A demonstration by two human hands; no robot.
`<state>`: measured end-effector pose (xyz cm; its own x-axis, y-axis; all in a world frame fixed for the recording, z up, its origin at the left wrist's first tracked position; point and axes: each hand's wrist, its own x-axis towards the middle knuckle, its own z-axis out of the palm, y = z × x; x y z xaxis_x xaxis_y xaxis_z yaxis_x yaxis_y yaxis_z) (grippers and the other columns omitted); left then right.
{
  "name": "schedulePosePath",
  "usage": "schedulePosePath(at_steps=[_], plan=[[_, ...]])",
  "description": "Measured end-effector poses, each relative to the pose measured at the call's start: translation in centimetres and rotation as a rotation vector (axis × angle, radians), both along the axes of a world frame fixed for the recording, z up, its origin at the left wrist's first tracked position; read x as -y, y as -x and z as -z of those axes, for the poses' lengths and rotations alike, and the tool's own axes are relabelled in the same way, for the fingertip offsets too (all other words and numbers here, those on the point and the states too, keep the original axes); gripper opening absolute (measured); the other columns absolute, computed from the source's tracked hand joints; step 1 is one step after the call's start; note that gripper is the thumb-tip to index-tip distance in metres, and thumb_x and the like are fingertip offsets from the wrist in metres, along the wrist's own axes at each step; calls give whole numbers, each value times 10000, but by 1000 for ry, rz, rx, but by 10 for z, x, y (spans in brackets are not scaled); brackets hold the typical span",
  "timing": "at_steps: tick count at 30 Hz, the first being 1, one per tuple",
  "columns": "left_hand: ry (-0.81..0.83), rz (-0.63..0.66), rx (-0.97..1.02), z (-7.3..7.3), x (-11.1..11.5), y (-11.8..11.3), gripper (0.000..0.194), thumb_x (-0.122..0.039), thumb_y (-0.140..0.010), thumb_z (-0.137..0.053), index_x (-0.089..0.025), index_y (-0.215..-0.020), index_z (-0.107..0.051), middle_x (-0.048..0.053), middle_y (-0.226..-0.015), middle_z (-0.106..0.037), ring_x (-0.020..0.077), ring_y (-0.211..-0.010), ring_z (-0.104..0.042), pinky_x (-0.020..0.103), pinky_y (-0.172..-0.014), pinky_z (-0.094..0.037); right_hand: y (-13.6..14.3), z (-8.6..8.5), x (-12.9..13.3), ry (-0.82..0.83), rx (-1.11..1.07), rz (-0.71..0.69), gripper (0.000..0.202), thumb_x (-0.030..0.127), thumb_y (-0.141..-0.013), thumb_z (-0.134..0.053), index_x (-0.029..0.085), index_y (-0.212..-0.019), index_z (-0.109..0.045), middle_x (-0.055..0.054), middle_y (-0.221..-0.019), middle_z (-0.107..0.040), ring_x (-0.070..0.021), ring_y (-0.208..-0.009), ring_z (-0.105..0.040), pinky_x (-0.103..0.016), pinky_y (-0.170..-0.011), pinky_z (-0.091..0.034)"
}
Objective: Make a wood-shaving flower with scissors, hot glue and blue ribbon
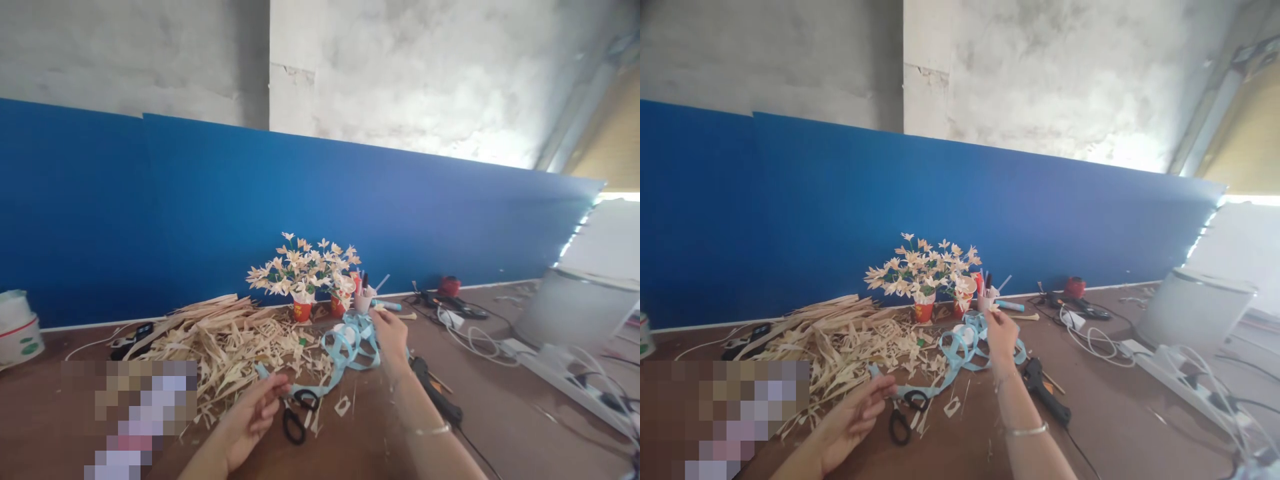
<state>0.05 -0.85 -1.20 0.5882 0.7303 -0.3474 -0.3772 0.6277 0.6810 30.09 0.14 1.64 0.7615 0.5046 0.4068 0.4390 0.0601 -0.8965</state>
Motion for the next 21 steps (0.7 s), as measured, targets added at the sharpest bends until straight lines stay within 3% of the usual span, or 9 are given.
schedulePosePath(at_steps=[2, 5, 14, 21], plan=[[-6, -1, -15, 2, -1, 0, 214, -259, -799, -558, -77, -848, -657, 106, -844, -611, -11, -410, -291, 78, -294, -176, -25, -3, -12, 105, 58, 11, 282, 385, -671, -544, 124, -629, -642, -15, -546, -599, -157, -548, -497, -240, -524, -335], [-9, -1, -20, 4, -1, 0, 217, -267, -797, -558, -83, -850, -660, 101, -838, -608, -7, -415, -295, 79, -296, -173, -38, -5, -25, 251, 147, -5, 270, 364, -663, -534, 133, -620, -666, -35, -549, -617, -176, -563, -529, -242, -518, -329], [-4, -5, 7, 9, -4, 3, 187, -227, -791, -562, -78, -843, -662, 88, -807, -600, -7, -420, -306, 77, -303, -163, -33, 13, -48, 555, 319, -80, 194, 282, -672, -552, 151, -624, -687, -68, -597, -645, -184, -601, -569, -229, -510, -320], [2, -21, -16, 4, -3, 2, 200, -229, -806, -537, -75, -827, -663, 91, -806, -602, -12, -406, -292, 78, -297, -153, -41, 9, -43, 643, 368, -157, 192, 316, -666, -575, 165, -668, -693, -35, -570, -626, -166, -572, -565, -217, -496, -314]])
